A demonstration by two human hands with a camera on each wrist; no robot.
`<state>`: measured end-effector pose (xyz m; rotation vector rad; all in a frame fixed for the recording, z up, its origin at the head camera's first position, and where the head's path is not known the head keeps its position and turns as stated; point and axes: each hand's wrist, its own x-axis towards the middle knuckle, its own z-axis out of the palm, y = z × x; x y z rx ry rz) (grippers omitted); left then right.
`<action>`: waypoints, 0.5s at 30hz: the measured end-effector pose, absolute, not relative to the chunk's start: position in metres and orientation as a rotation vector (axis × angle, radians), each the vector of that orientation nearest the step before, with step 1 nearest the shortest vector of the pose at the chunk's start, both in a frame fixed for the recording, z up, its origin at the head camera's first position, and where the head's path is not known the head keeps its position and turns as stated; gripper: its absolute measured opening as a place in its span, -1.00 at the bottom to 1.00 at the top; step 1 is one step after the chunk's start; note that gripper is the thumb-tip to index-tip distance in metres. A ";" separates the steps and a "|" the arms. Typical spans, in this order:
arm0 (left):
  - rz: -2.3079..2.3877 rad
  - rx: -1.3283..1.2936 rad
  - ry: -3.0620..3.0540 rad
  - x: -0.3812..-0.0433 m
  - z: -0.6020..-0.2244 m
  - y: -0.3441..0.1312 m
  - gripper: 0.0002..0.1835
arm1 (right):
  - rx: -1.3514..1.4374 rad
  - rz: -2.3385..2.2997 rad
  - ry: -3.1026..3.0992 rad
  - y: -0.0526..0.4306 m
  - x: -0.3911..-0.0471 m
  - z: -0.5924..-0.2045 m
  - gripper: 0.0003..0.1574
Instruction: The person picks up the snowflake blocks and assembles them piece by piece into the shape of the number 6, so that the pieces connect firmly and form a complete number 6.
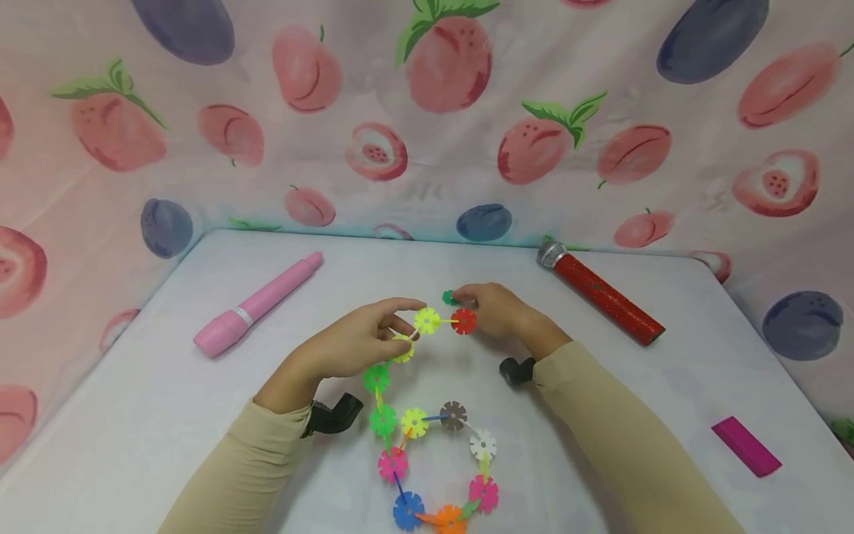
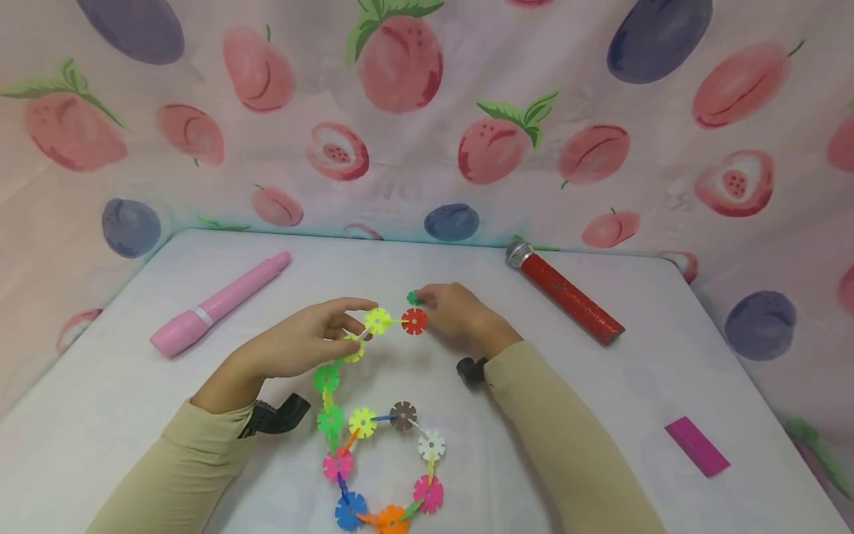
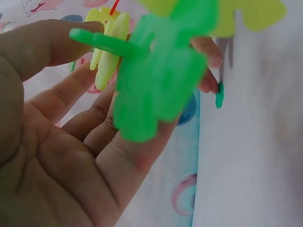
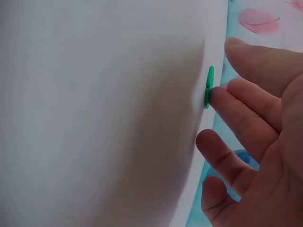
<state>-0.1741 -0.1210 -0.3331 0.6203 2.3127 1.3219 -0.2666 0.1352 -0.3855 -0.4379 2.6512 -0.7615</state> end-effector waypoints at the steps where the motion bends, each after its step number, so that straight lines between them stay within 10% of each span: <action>1: 1.322 0.621 2.312 -0.174 -0.333 -0.121 -0.37 | -0.444 -0.741 2.657 0.137 -0.266 -0.385 -0.42; 15: 1.327 0.608 2.321 -0.173 -0.333 -0.121 -0.37 | -0.640 -0.614 2.738 0.179 -0.233 -0.381 -0.54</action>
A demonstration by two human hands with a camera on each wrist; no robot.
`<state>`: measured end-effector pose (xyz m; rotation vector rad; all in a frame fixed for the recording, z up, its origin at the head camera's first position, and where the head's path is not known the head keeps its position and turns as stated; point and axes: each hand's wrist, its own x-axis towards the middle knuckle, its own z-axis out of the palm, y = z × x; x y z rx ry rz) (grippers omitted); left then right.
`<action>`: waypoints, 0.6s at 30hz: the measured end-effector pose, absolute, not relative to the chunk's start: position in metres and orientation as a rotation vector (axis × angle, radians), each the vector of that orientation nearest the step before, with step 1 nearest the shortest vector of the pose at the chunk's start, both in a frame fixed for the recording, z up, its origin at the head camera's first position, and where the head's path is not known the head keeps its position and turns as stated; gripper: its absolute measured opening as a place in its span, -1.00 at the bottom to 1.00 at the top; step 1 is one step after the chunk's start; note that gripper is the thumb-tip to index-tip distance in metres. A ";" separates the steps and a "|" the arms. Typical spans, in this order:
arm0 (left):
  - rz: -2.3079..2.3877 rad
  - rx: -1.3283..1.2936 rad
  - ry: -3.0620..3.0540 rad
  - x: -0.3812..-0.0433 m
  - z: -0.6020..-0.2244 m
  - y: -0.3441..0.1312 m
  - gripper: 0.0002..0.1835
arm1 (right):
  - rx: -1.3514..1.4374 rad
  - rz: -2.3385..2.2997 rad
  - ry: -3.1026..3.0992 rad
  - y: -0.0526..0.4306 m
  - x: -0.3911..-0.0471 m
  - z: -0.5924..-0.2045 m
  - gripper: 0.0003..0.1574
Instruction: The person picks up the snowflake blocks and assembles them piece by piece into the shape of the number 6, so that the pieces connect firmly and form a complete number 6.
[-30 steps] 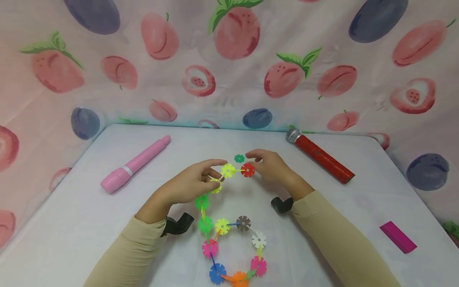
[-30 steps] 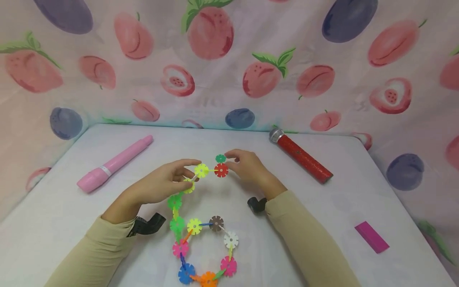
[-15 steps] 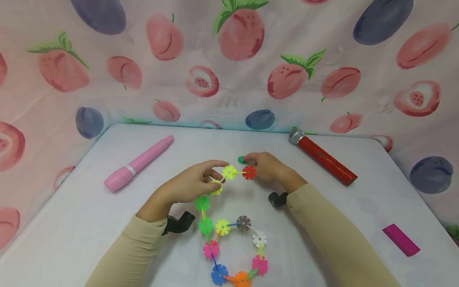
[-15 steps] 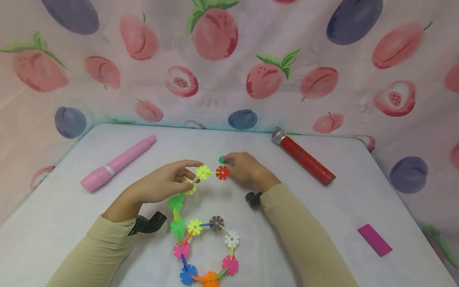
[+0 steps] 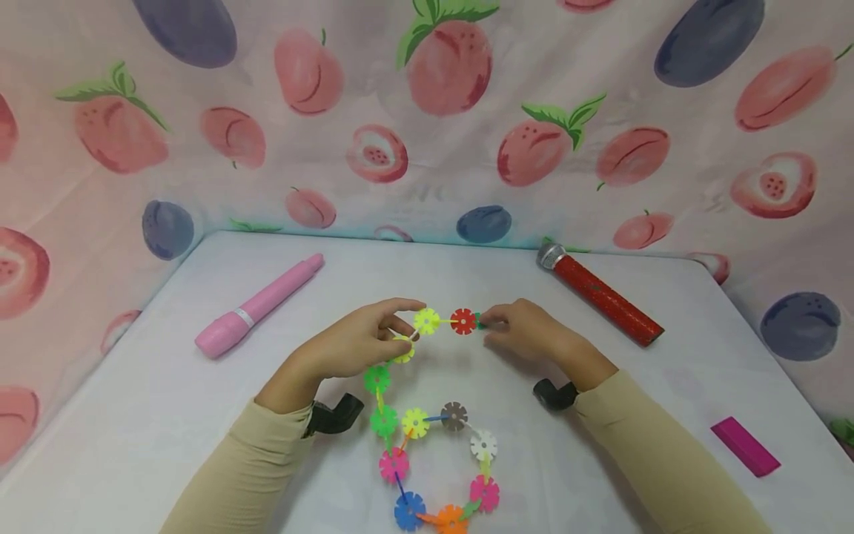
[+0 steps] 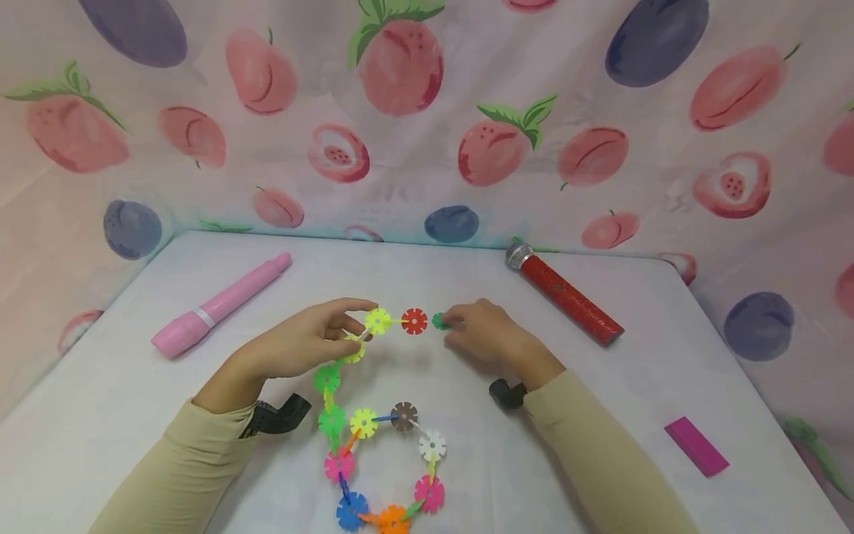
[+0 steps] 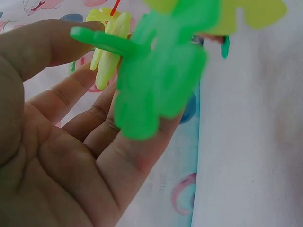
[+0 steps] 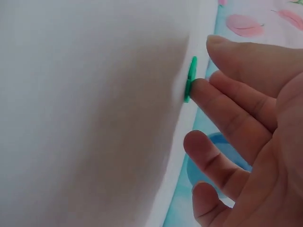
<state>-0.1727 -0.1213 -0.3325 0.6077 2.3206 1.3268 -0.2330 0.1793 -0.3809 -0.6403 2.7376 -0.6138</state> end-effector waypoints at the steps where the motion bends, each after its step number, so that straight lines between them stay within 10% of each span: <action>1: 1.329 0.603 2.319 -0.173 -0.332 -0.122 -0.37 | -0.634 -0.617 2.740 0.182 -0.230 -0.380 -0.56; 18: 1.314 0.593 2.318 -0.174 -0.336 -0.120 -0.38 | -0.589 -0.574 2.839 0.189 -0.214 -0.386 -0.54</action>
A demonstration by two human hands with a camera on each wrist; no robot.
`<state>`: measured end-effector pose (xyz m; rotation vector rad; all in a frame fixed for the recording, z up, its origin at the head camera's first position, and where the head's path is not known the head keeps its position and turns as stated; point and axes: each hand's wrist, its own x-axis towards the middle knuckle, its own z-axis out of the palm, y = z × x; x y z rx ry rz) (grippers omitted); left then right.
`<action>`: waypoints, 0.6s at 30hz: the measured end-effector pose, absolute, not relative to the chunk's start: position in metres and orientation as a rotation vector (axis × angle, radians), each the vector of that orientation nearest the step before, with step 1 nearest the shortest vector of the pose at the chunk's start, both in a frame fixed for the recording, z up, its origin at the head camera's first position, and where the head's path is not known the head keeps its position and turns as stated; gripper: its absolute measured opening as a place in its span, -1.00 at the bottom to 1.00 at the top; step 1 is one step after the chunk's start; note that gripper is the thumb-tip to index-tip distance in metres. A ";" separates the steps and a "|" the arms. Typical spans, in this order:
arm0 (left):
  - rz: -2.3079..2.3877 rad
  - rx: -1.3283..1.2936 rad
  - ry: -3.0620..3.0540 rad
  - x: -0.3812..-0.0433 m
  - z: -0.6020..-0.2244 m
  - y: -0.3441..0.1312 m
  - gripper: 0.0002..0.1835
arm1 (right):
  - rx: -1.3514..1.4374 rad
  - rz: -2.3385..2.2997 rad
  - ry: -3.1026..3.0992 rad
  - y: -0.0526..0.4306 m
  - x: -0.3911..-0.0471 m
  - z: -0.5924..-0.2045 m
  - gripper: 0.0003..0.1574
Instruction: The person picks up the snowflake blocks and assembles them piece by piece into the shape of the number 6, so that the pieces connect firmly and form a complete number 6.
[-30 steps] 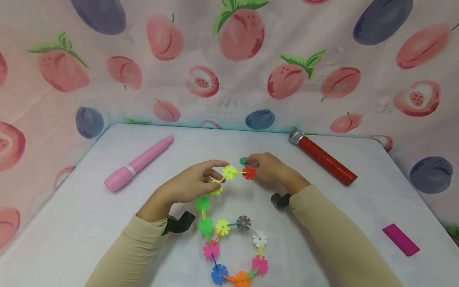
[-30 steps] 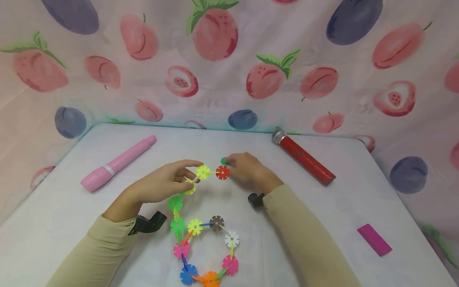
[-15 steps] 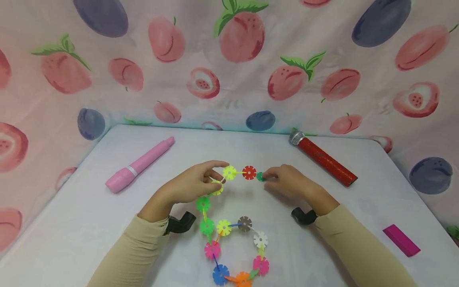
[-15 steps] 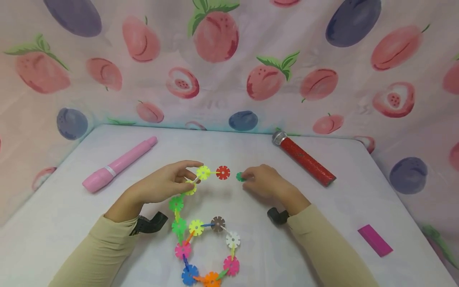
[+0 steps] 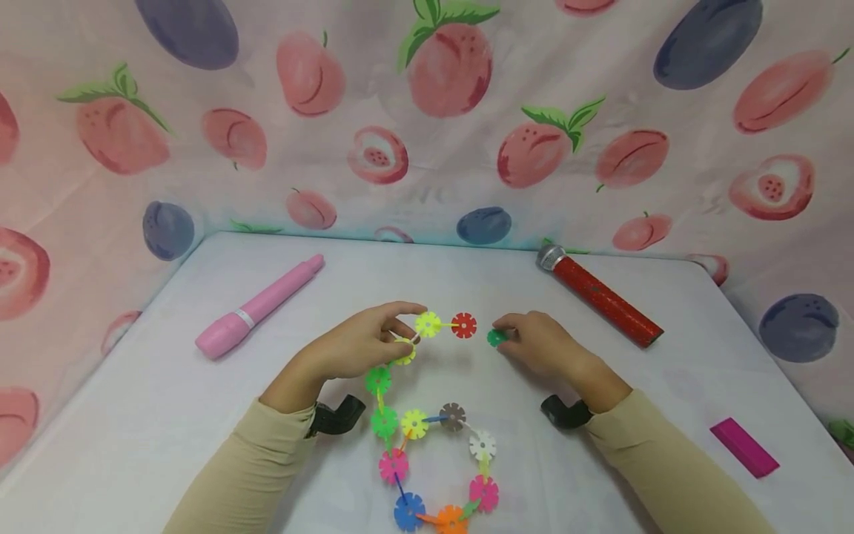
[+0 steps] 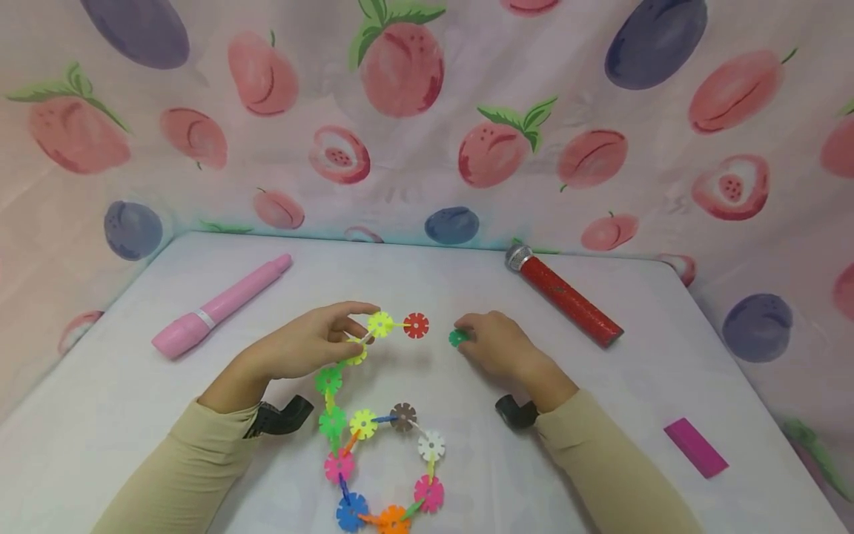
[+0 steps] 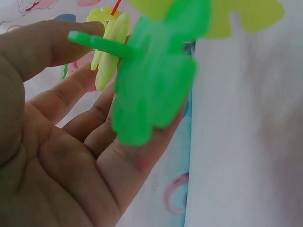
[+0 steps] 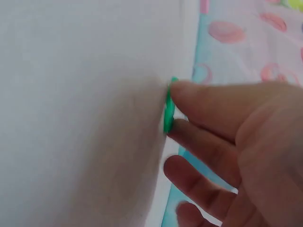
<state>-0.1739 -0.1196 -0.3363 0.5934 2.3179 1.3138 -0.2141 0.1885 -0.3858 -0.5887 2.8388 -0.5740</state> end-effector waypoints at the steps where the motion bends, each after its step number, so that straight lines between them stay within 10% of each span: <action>1: 1.311 0.594 2.317 -0.174 -0.336 -0.119 -0.38 | -0.590 -0.557 2.849 0.187 -0.214 -0.386 -0.56; 18: 1.299 0.604 2.319 -0.175 -0.339 -0.117 -0.39 | -0.545 -1.044 2.815 0.187 -0.195 -0.364 -0.86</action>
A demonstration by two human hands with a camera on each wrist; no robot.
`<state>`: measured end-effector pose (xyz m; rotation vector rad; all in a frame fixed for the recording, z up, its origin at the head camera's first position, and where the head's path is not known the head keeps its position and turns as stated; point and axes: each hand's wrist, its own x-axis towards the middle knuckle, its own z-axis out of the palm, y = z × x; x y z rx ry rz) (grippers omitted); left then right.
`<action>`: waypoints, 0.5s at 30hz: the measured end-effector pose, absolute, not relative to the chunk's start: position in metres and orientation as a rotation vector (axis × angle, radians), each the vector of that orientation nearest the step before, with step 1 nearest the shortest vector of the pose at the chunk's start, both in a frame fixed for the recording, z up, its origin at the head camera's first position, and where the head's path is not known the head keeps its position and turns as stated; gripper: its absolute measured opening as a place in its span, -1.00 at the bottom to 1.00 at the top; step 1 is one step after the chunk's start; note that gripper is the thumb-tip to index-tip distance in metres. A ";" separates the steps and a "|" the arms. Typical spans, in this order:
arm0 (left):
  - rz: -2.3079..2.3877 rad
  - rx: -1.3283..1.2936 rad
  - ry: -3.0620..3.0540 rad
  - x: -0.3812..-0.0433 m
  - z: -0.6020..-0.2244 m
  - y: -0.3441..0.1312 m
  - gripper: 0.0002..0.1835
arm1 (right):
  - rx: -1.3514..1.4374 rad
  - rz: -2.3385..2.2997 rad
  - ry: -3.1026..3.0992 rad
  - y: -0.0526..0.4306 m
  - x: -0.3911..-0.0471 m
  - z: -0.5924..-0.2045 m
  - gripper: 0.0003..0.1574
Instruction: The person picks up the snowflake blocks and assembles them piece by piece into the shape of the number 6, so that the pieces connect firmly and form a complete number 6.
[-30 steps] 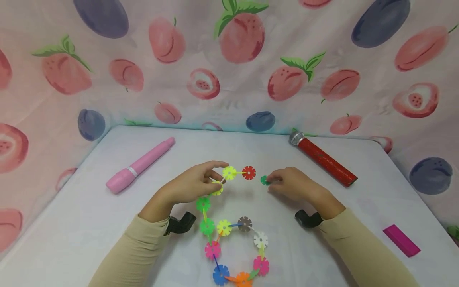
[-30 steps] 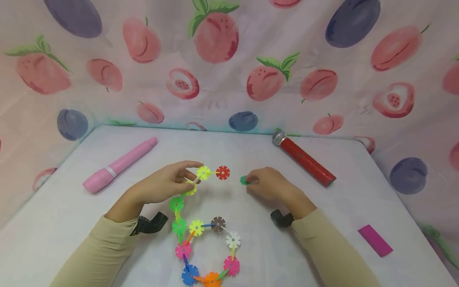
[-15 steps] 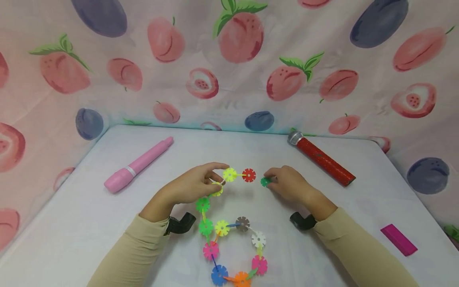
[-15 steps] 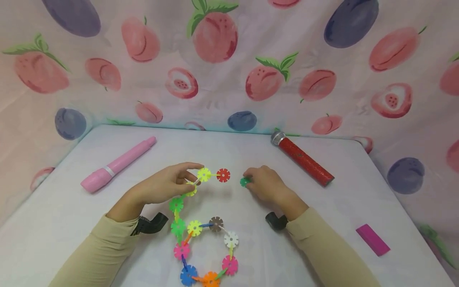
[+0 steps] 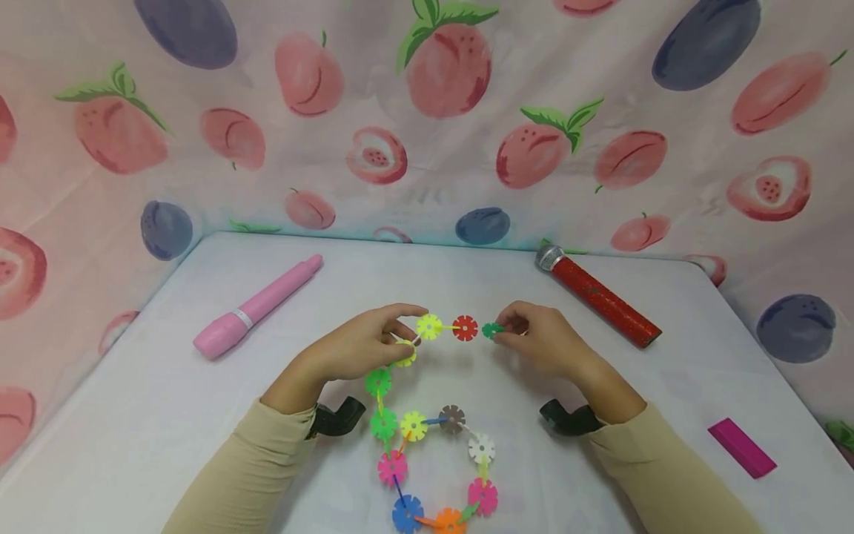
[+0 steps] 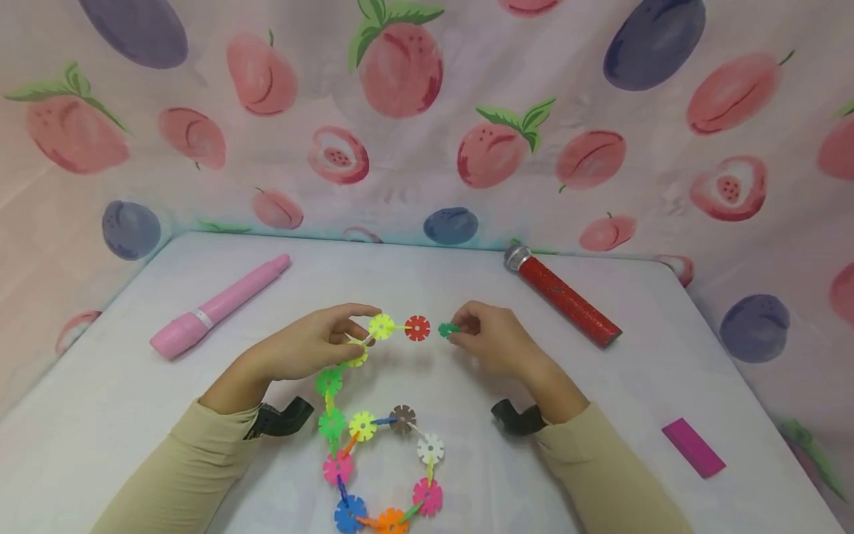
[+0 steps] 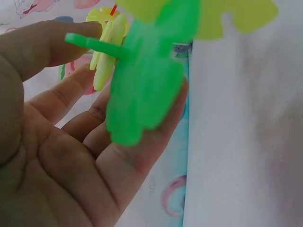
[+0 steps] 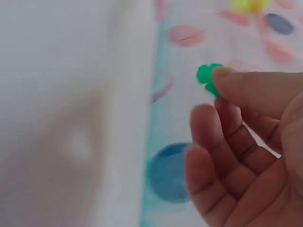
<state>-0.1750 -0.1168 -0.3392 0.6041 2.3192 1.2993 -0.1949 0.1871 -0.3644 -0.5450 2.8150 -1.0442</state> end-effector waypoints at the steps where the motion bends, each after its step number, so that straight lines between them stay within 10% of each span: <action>1: 1.298 0.599 2.322 -0.175 -0.339 -0.116 -0.38 | -0.561 -1.083 2.826 0.186 -0.192 -0.361 -0.84; 15: 1.303 0.611 2.330 -0.174 -0.339 -0.116 -0.38 | -0.795 -1.234 2.987 0.175 -0.173 -0.351 -0.86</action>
